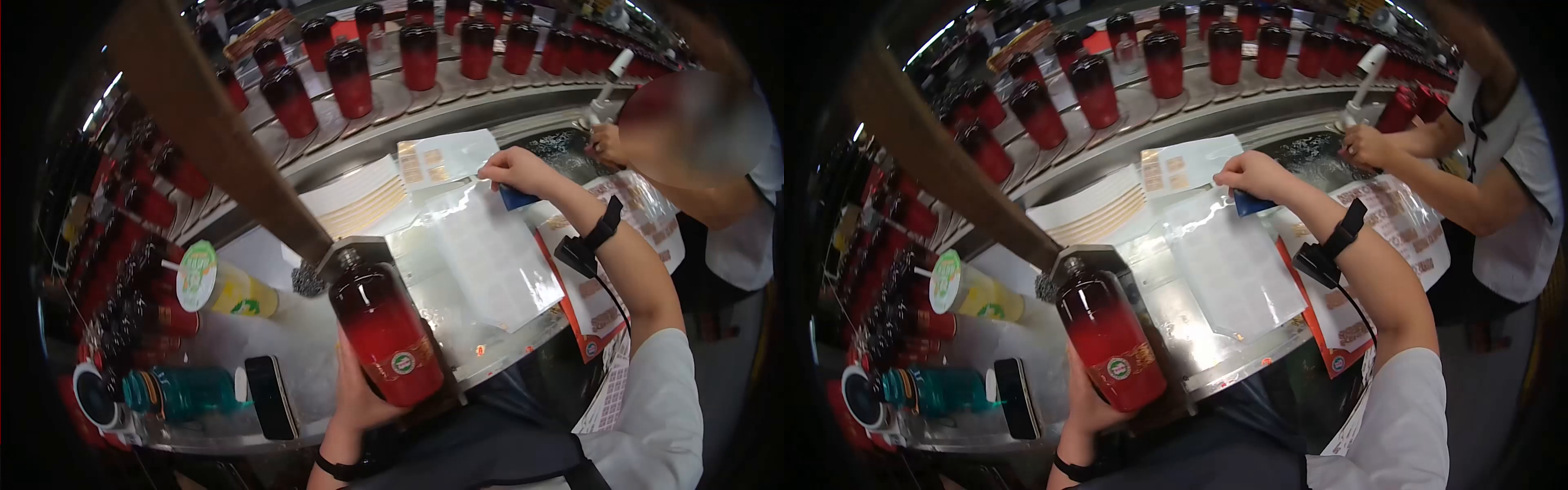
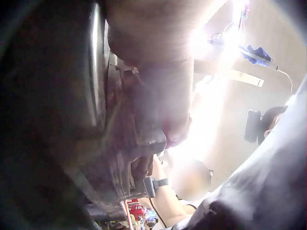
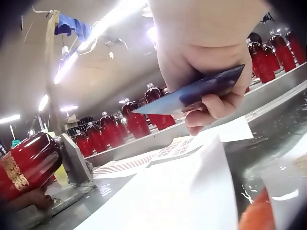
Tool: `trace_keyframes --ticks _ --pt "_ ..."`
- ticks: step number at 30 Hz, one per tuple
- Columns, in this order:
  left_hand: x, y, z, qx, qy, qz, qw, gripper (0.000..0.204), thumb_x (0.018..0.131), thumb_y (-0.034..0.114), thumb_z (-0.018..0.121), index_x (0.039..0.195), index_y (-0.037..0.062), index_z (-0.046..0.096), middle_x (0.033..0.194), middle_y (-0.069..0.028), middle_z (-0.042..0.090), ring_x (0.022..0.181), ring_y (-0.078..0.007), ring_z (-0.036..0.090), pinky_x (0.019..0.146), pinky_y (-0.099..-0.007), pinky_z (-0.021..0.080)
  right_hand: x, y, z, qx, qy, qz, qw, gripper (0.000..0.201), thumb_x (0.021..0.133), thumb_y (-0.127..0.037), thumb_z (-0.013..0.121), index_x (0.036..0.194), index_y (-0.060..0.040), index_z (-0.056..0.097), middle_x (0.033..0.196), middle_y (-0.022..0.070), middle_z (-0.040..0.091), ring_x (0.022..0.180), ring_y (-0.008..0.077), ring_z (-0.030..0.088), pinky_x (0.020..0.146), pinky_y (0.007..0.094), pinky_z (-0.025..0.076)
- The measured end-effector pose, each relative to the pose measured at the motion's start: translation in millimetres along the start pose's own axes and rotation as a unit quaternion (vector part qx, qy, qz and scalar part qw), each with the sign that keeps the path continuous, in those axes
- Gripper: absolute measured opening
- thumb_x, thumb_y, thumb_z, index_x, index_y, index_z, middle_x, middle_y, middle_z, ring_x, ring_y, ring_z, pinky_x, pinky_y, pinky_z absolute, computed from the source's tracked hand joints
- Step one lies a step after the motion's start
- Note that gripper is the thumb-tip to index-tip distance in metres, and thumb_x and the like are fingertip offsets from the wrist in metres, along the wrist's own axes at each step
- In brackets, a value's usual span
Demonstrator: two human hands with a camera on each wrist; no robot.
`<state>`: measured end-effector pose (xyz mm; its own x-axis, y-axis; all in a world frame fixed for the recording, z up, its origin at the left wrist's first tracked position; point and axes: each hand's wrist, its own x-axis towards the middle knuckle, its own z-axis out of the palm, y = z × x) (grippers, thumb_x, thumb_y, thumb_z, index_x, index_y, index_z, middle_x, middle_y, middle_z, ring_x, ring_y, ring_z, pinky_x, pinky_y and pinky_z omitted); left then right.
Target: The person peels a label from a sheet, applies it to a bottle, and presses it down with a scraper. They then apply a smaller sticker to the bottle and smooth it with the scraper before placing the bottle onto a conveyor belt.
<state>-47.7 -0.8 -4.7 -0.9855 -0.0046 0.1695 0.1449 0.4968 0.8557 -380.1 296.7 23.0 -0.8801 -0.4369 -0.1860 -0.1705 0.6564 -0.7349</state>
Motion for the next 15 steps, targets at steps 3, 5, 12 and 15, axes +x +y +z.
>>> trace_keyframes --ticks 3,5,12,15 --pt "3.1 -4.6 -0.9 0.033 -0.018 0.044 0.998 0.138 0.047 0.035 0.096 0.153 -0.0048 0.017 0.143 -0.0233 0.042 0.131 -0.0398 0.044 0.112 -0.0473 0.034 3.2 -19.5 -2.4 0.000 0.006 0.008 1.000 0.030 0.091 -0.033 0.068 0.096 -0.0041 0.076 0.075 0.0040 0.070 0.067 0.0097 0.061 0.066 0.0267 0.048" --pt "4.1 3.7 7.9 -0.360 -0.083 -0.104 0.923 0.088 0.084 0.056 0.062 0.149 0.0062 0.031 0.142 -0.0145 0.048 0.128 -0.0306 0.050 0.109 -0.0474 0.040 -7.7 -9.8 -15.0 0.050 0.030 0.001 0.998 0.028 0.093 -0.033 0.066 0.097 -0.0064 0.076 0.078 0.0022 0.071 0.069 0.0068 0.059 0.065 0.0237 0.045" --pt "11.3 13.3 14.5 -0.168 -0.041 0.003 0.985 0.117 0.062 0.021 0.090 0.153 0.0060 0.017 0.144 -0.0179 0.044 0.127 -0.0297 0.051 0.108 -0.0439 0.041 -141.1 24.8 -74.9 0.142 0.110 0.090 0.980 0.031 0.097 -0.031 0.063 0.102 -0.0020 0.073 0.079 -0.0003 0.066 0.062 0.0057 0.056 0.056 0.0209 0.045" --pt "8.6 5.6 10.6 -0.111 -0.014 0.024 0.993 0.131 0.059 0.028 0.092 0.156 0.0044 0.007 0.148 -0.0222 0.040 0.132 -0.0346 0.047 0.114 -0.0473 0.034 -200.6 57.6 -91.6 0.167 0.162 0.154 0.960 0.031 0.092 -0.031 0.070 0.095 -0.0015 0.075 0.083 0.0032 0.070 0.076 0.0090 0.063 0.070 0.0253 0.049"
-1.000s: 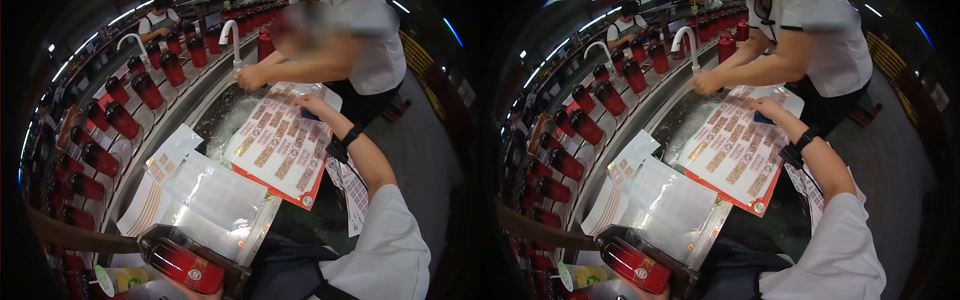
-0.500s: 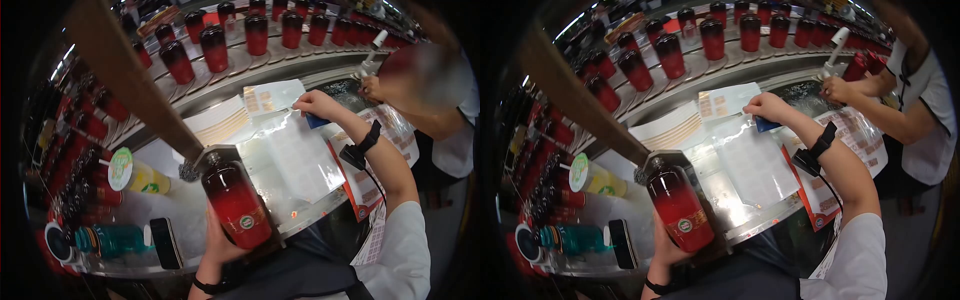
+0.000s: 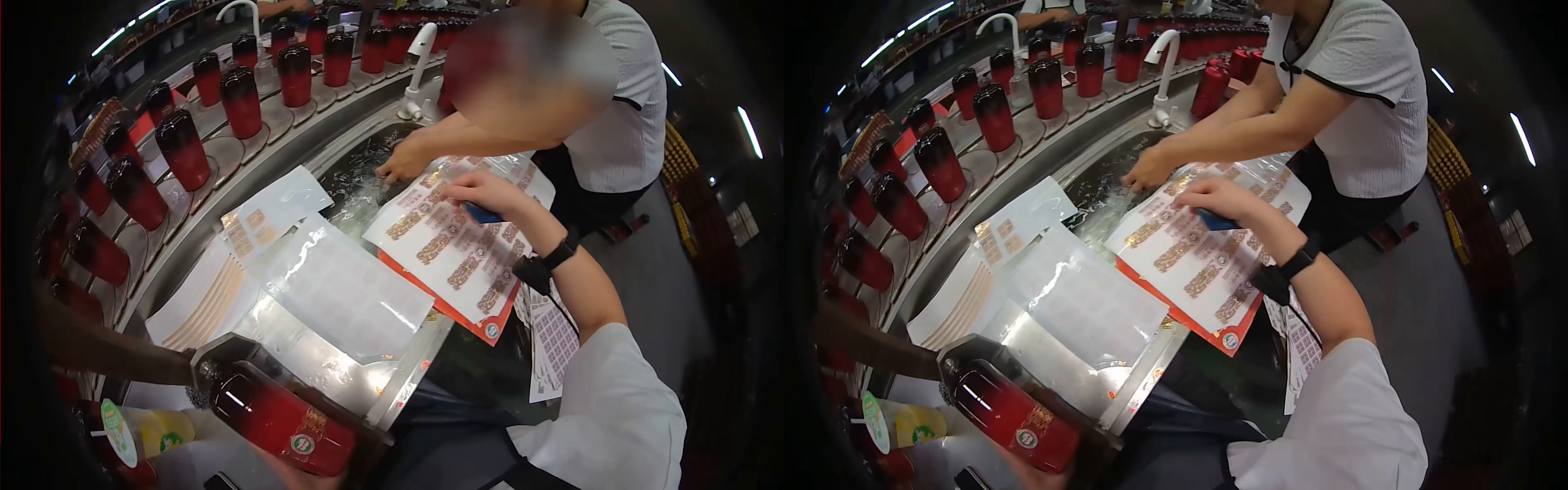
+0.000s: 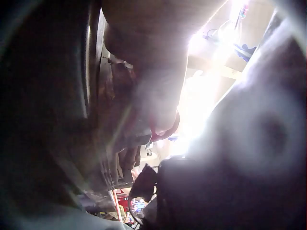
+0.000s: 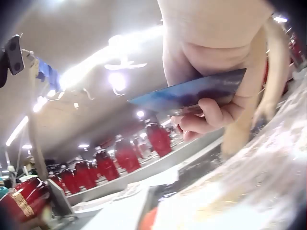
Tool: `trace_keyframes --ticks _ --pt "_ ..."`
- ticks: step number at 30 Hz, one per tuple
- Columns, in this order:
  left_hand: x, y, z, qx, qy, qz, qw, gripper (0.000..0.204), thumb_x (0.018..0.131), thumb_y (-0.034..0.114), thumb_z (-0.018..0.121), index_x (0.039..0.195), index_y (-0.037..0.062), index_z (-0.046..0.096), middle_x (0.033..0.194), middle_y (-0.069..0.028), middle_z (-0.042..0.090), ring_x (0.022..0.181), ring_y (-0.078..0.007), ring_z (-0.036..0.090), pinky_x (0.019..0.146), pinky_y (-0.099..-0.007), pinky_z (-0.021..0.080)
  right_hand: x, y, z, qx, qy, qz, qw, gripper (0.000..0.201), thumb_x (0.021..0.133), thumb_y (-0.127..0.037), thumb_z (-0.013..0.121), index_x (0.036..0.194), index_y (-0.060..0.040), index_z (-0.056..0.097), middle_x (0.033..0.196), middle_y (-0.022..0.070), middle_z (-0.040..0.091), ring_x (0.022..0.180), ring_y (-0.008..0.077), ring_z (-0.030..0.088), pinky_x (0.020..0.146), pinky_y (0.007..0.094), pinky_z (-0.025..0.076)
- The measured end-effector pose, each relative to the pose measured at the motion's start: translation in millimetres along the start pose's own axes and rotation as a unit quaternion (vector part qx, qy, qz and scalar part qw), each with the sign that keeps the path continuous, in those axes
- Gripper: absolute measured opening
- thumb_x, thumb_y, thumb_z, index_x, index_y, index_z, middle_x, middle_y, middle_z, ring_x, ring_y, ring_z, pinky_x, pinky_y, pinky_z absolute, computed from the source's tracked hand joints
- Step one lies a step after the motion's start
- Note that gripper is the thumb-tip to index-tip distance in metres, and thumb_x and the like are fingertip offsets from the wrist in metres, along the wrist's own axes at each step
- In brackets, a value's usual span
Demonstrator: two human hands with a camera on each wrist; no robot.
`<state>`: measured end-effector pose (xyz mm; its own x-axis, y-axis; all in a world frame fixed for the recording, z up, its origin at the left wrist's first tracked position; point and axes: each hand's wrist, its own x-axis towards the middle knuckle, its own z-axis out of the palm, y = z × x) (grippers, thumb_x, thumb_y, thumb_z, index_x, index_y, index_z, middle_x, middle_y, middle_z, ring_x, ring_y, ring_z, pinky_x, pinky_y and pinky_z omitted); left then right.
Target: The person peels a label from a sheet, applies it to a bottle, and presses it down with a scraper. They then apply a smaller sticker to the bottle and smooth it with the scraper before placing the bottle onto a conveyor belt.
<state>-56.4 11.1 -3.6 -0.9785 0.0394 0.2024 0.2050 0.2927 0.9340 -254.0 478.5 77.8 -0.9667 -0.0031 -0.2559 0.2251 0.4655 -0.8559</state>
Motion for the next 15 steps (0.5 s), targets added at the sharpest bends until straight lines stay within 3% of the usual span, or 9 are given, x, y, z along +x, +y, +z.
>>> trace_keyframes --ticks 2,4,6,8,9,10,12,13,15 --pt "-0.4 0.7 -0.9 0.083 0.017 0.027 0.996 0.129 0.059 0.030 0.091 0.156 0.0026 0.010 0.146 -0.0227 0.042 0.132 -0.0356 0.047 0.113 -0.0481 0.034 -3.7 52.9 -41.4 -0.001 0.040 0.028 0.999 0.031 0.096 -0.029 0.065 0.099 0.0003 0.073 0.080 0.0020 0.067 0.067 0.0087 0.062 0.060 0.0201 0.048" --pt "3.9 11.1 1.5 0.049 0.026 0.025 0.998 0.127 0.059 0.031 0.092 0.155 0.0007 0.014 0.146 -0.0230 0.043 0.132 -0.0371 0.047 0.112 -0.0488 0.035 -4.3 100.3 -84.9 -0.004 0.075 0.031 0.997 0.030 0.095 -0.028 0.066 0.099 0.0004 0.073 0.082 0.0034 0.068 0.067 0.0095 0.063 0.060 0.0205 0.049" --pt "8.2 16.3 -1.1 0.146 0.017 0.057 0.988 0.122 0.061 0.030 0.090 0.154 -0.0004 0.016 0.143 -0.0242 0.046 0.129 -0.0376 0.049 0.111 -0.0490 0.035 -6.8 120.8 -115.5 -0.007 0.114 0.031 0.993 0.029 0.094 -0.027 0.067 0.098 0.0006 0.073 0.084 0.0048 0.069 0.067 0.0104 0.064 0.060 0.0209 0.049" --pt "5.6 13.4 -1.9 0.169 0.017 0.058 0.984 0.121 0.062 0.030 0.090 0.153 -0.0005 0.018 0.142 -0.0244 0.047 0.128 -0.0377 0.050 0.111 -0.0491 0.035 -13.8 133.3 -140.2 0.039 0.203 0.142 0.968 0.028 0.093 -0.026 0.068 0.097 0.0015 0.073 0.083 0.0051 0.071 0.067 0.0110 0.065 0.060 0.0245 0.052" --pt "4.4 9.5 -2.1 0.171 0.017 0.055 0.984 0.120 0.062 0.030 0.090 0.153 -0.0006 0.018 0.141 -0.0244 0.048 0.127 -0.0378 0.050 0.111 -0.0491 0.036 -9.4 161.9 -157.9 -0.014 0.261 0.139 0.955 0.034 0.089 -0.032 0.069 0.091 0.0015 0.075 0.081 0.0099 0.073 0.067 0.0165 0.068 0.061 0.0314 0.054" --pt "2.0 6.1 -3.1 0.171 0.020 0.049 0.984 0.119 0.062 0.029 0.090 0.153 -0.0007 0.019 0.140 -0.0245 0.049 0.127 -0.0379 0.051 0.111 -0.0492 0.036 -6.5 187.0 -176.4 -0.013 0.266 0.141 0.954 0.034 0.089 -0.032 0.069 0.091 0.0015 0.075 0.081 0.0099 0.073 0.067 0.0165 0.068 0.061 0.0314 0.054" --pt "-3.9 -3.5 -4.7 0.170 0.023 0.042 0.984 0.117 0.062 0.029 0.089 0.152 -0.0008 0.020 0.139 -0.0246 0.050 0.126 -0.0380 0.051 0.111 -0.0492 0.036 -6.8 225.2 -208.9 -0.343 0.360 0.188 0.847 0.042 0.084 -0.041 0.070 0.084 0.0004 0.075 0.080 0.0158 0.072 0.071 0.0250 0.071 0.068 0.0371 0.055" --pt "-7.3 -5.6 -6.1 0.176 0.023 0.037 0.983 0.116 0.063 0.029 0.089 0.152 -0.0009 0.021 0.138 -0.0247 0.050 0.126 -0.0380 0.052 0.111 -0.0493 0.036 -8.5 232.0 -219.7 -0.359 0.347 0.205 0.842 0.051 0.080 -0.047 0.069 0.085 0.0032 0.074 0.093 0.0235 0.071 0.090 0.0389 0.069 0.083 0.0425 0.054" --pt "-14.4 -12.1 -8.3 0.194 0.023 0.021 0.981 0.115 0.063 0.029 0.089 0.152 -0.0011 0.022 0.137 -0.0248 0.052 0.125 -0.0382 0.052 0.110 -0.0493 0.036 -7.7 243.2 -223.0 -0.396 0.366 0.206 0.816 0.049 0.081 -0.047 0.069 0.085 0.0019 0.074 0.089 0.0218 0.072 0.087 0.0361 0.070 0.080 0.0411 0.054"
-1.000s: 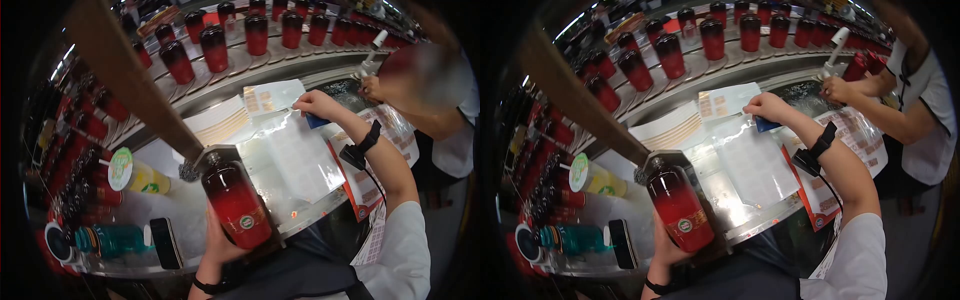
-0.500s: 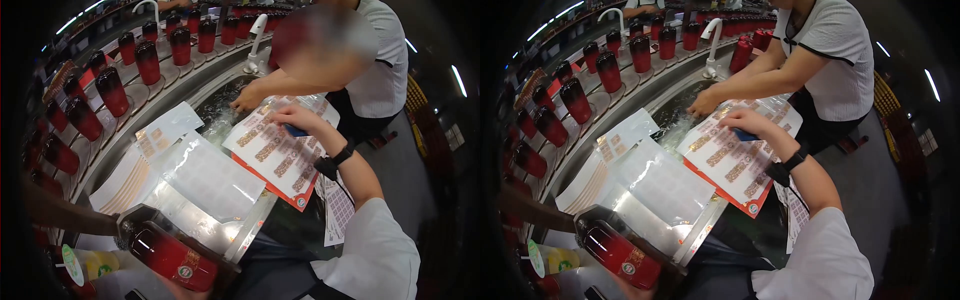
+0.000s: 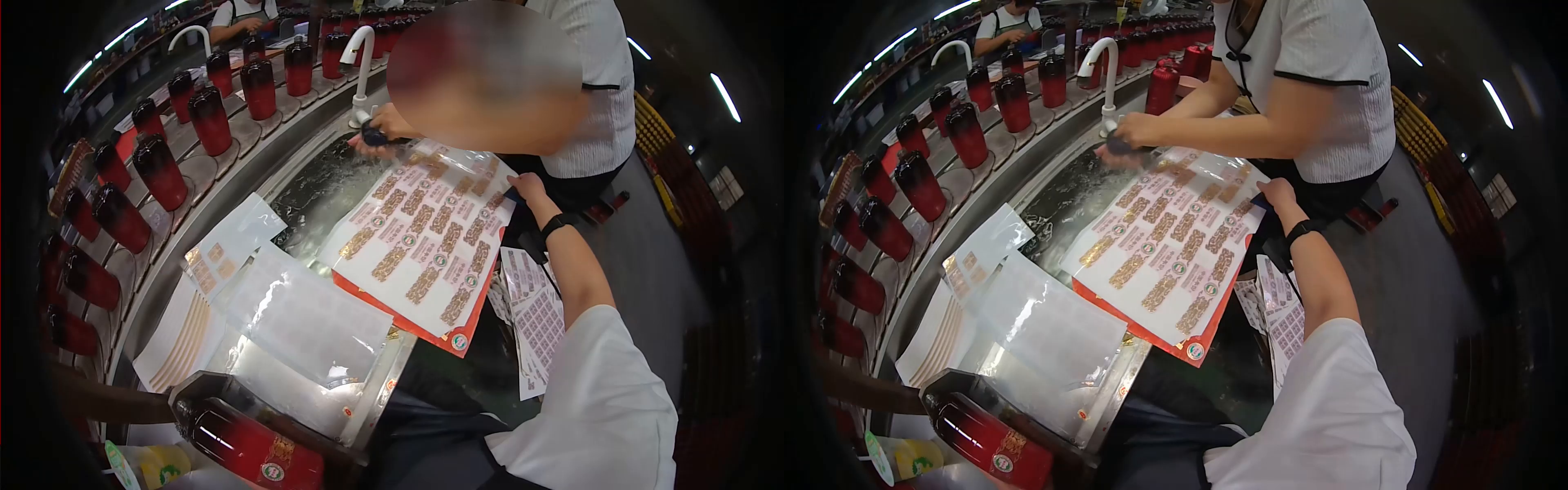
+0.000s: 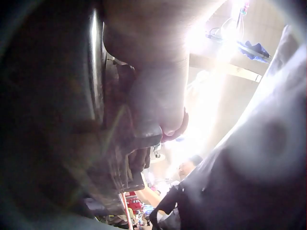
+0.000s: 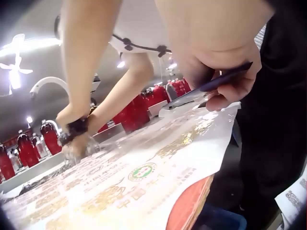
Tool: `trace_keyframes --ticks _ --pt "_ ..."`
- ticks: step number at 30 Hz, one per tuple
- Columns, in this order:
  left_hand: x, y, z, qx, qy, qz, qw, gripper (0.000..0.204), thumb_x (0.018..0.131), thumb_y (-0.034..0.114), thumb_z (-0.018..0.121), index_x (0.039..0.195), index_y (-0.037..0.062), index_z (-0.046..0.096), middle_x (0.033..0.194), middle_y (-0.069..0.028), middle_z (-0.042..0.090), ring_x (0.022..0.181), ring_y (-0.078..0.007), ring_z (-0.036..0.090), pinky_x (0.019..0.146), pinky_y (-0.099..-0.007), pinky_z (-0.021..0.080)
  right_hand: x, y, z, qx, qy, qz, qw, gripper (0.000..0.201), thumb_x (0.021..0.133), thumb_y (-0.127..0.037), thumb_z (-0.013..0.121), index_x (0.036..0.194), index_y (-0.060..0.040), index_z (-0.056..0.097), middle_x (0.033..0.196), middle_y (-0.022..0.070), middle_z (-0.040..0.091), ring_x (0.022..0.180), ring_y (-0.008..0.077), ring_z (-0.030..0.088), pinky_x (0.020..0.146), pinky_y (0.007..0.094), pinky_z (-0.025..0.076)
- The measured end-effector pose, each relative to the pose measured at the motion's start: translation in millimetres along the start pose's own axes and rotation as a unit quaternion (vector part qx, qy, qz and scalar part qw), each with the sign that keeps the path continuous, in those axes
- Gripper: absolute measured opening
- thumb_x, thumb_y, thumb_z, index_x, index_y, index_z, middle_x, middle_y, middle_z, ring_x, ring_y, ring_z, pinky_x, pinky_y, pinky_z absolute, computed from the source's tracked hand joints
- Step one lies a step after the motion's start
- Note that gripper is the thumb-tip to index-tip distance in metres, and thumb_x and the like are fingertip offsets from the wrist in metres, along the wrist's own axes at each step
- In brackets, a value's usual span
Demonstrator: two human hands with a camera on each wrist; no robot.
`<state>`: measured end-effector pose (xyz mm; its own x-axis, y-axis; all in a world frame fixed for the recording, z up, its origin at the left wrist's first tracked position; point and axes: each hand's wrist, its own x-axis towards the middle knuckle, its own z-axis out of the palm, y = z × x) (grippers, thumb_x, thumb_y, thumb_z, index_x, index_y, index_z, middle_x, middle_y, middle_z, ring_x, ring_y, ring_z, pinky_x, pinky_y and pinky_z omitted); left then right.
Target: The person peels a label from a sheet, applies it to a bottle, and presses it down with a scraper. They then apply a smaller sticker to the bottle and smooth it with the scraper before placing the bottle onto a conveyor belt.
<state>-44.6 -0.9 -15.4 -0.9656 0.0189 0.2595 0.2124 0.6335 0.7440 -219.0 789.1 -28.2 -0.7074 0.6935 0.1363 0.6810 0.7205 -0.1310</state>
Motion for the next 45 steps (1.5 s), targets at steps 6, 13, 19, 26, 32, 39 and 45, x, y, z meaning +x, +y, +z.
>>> trace_keyframes --ticks 6,13,19,26,32,39,45 --pt "-5.9 -7.6 4.5 -0.019 0.056 0.013 0.998 0.099 0.067 0.026 0.086 0.146 -0.0021 0.033 0.130 -0.0241 0.058 0.121 -0.0374 0.056 0.110 -0.0500 0.037 -14.4 -35.7 -17.8 0.119 0.026 -0.052 0.991 0.042 0.081 -0.038 0.074 0.097 0.0014 0.074 0.089 0.0163 0.074 0.081 0.0302 0.071 0.076 0.0387 0.053" --pt "8.2 12.3 0.5 -0.026 -0.079 -0.030 0.996 0.062 0.089 0.025 0.065 0.142 0.0006 0.043 0.135 -0.0193 0.057 0.118 -0.0349 0.058 0.108 -0.0532 0.038 46.5 -60.4 -7.2 0.096 -0.067 -0.187 0.975 0.038 0.087 -0.032 0.069 0.111 -0.0037 0.073 0.107 0.0160 0.073 0.101 0.0274 0.069 0.088 0.0355 0.053" --pt "12.6 15.7 8.4 -0.005 -0.051 -0.042 0.998 0.061 0.090 0.025 0.064 0.142 0.0012 0.043 0.135 -0.0191 0.057 0.119 -0.0349 0.058 0.109 -0.0536 0.038 63.3 -135.6 4.9 0.016 -0.060 -0.264 0.963 0.037 0.086 -0.031 0.070 0.109 -0.0034 0.073 0.105 0.0156 0.073 0.099 0.0267 0.069 0.087 0.0360 0.052" --pt "14.3 20.5 13.2 -0.002 -0.049 -0.066 0.997 0.060 0.091 0.026 0.062 0.142 0.0018 0.043 0.136 -0.0189 0.056 0.119 -0.0349 0.058 0.109 -0.0541 0.038 75.3 -168.6 17.8 0.026 -0.058 -0.286 0.956 0.035 0.085 -0.030 0.070 0.107 -0.0031 0.073 0.102 0.0151 0.073 0.097 0.0259 0.068 0.086 0.0365 0.052" --pt "12.3 25.6 14.5 -0.009 -0.045 -0.084 0.995 0.059 0.092 0.027 0.061 0.143 0.0024 0.042 0.137 -0.0187 0.056 0.120 -0.0350 0.058 0.109 -0.0545 0.038 91.7 -176.6 21.8 0.039 -0.053 -0.282 0.957 0.034 0.085 -0.029 0.070 0.105 -0.0028 0.073 0.100 0.0146 0.072 0.095 0.0253 0.068 0.085 0.0369 0.051" --pt "8.2 29.2 11.8 -0.040 -0.043 -0.099 0.993 0.058 0.093 0.028 0.060 0.143 0.0031 0.042 0.137 -0.0184 0.056 0.120 -0.0350 0.057 0.109 -0.0550 0.038 97.7 -162.8 18.4 0.051 -0.016 -0.232 0.971 0.032 0.084 -0.028 0.071 0.103 -0.0024 0.072 0.097 0.0141 0.072 0.092 0.0245 0.067 0.084 0.0374 0.050" --pt "-2.7 -14.6 3.3 -0.547 0.036 -0.423 0.721 0.074 0.092 0.054 0.058 0.145 0.0050 0.041 0.141 -0.0180 0.053 0.133 -0.0333 0.048 0.117 -0.0535 0.030 93.5 -95.1 -4.4 0.129 0.109 -0.232 0.958 0.031 0.084 -0.027 0.071 0.102 -0.0022 0.072 0.095 0.0137 0.072 0.090 0.0238 0.067 0.083 0.0378 0.050"
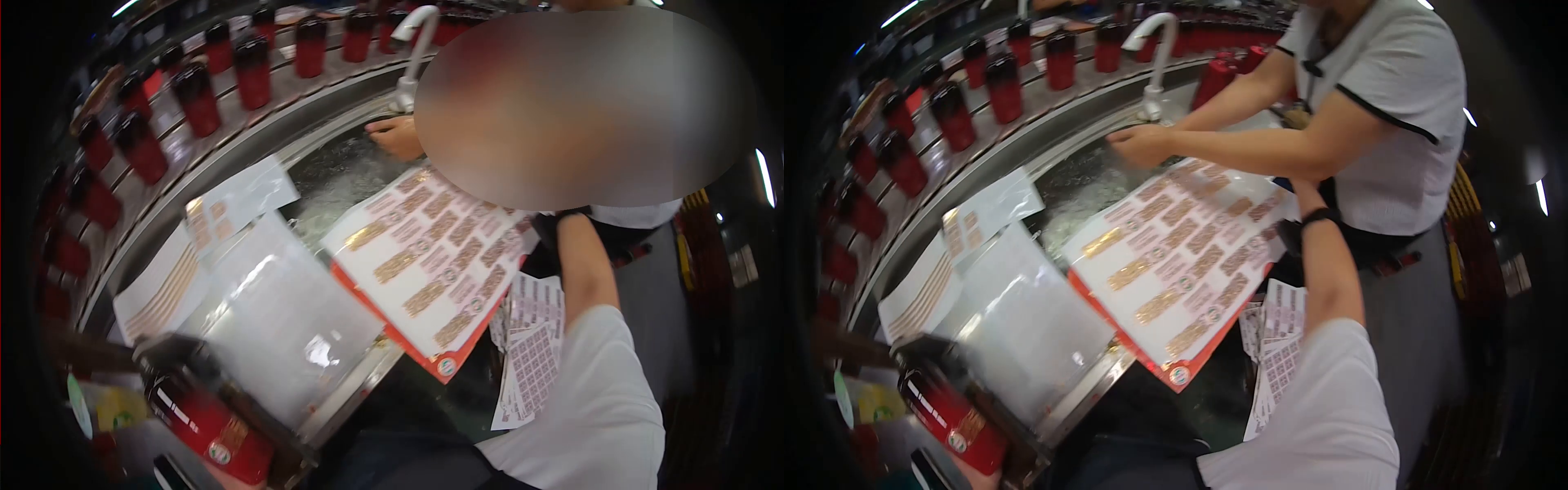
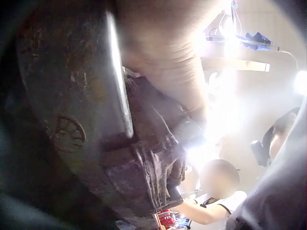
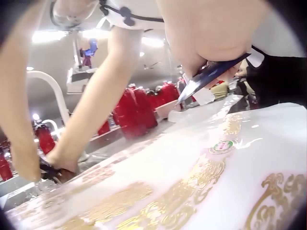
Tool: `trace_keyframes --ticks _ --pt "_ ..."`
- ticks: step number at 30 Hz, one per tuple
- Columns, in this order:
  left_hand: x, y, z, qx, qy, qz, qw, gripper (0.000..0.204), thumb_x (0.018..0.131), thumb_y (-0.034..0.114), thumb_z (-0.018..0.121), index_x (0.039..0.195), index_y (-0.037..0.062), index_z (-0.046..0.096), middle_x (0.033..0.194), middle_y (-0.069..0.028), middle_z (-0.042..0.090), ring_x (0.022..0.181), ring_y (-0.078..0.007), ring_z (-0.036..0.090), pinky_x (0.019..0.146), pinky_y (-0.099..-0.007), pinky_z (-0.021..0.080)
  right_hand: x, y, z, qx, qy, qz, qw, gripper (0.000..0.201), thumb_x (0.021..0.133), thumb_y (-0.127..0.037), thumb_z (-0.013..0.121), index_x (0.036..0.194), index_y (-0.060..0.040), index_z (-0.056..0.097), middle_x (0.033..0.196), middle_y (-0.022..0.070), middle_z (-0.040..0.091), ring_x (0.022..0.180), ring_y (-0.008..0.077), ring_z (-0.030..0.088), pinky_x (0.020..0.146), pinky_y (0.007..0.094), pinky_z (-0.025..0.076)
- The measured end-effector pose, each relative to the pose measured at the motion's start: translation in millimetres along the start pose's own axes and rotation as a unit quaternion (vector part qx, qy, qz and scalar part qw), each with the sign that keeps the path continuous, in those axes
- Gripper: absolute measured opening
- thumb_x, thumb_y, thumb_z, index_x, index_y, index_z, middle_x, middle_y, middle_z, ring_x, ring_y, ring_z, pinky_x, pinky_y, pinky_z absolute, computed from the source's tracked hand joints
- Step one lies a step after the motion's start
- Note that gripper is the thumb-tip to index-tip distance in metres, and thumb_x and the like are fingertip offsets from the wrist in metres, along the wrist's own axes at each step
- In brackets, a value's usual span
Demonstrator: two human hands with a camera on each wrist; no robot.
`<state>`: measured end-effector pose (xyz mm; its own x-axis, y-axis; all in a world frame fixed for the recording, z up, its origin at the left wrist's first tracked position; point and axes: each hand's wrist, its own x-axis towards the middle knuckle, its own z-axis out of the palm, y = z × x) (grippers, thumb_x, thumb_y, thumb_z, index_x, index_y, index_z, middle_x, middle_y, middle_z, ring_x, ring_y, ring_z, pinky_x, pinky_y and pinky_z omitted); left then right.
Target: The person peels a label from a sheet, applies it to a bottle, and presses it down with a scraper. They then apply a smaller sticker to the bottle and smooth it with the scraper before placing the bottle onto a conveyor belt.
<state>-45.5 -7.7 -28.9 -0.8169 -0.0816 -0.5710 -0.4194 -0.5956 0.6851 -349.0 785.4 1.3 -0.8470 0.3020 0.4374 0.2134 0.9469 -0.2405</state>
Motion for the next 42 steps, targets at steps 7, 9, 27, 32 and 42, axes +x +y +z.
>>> trace_keyframes --ticks 7,9,27,32,42 --pt "-5.1 -7.8 16.5 0.451 0.026 0.458 0.765 0.153 0.043 0.044 0.098 0.156 -0.0013 0.006 0.147 -0.0218 0.034 0.134 -0.0347 0.043 0.114 -0.0469 0.035 -136.2 -142.5 -61.9 0.111 -0.259 -0.076 0.956 0.014 0.083 -0.015 0.073 0.083 -0.0016 0.069 0.074 0.0034 0.066 0.068 0.0112 0.059 0.063 0.0283 0.045" --pt "-15.8 7.9 17.1 0.577 0.031 0.487 0.655 0.152 0.045 0.045 0.099 0.154 -0.0084 0.007 0.150 -0.0262 0.031 0.136 -0.0397 0.041 0.112 -0.0467 0.036 -179.5 -236.4 -91.1 0.164 -0.331 -0.154 0.917 0.006 0.082 -0.007 0.072 0.082 -0.0029 0.068 0.074 0.0014 0.064 0.068 0.0093 0.058 0.062 0.0266 0.045" --pt "-21.2 32.0 17.4 0.418 -0.163 0.424 0.787 0.146 0.062 0.039 0.094 0.154 -0.0042 -0.011 0.146 -0.0276 0.037 0.134 -0.0402 0.042 0.109 -0.0439 0.038 -291.3 -573.0 -141.5 0.172 -0.369 -0.695 0.592 0.016 0.081 -0.015 0.063 0.091 -0.0069 0.055 0.088 0.0077 0.056 0.075 0.0242 0.066 0.058 0.0368 0.053" --pt "-21.5 26.3 25.1 0.366 -0.154 0.440 0.806 0.124 0.076 0.023 0.084 0.155 -0.0042 -0.007 0.145 -0.0250 0.042 0.131 -0.0349 0.048 0.108 -0.0412 0.040 -296.0 -572.5 -140.1 0.190 -0.344 -0.663 0.637 0.022 0.079 -0.017 0.067 0.095 -0.0072 0.054 0.087 0.0079 0.056 0.074 0.0243 0.066 0.059 0.0362 0.054" --pt "-14.1 12.7 17.8 0.352 -0.116 0.440 0.818 0.112 0.081 0.019 0.077 0.156 -0.0052 -0.003 0.147 -0.0248 0.037 0.135 -0.0318 0.043 0.112 -0.0411 0.034 -314.4 -504.4 -95.6 0.437 -0.472 -0.178 0.745 0.046 0.084 -0.014 0.079 0.125 -0.0060 0.060 0.101 0.0019 0.063 0.062 0.0057 0.056 0.057 0.0218 0.045"
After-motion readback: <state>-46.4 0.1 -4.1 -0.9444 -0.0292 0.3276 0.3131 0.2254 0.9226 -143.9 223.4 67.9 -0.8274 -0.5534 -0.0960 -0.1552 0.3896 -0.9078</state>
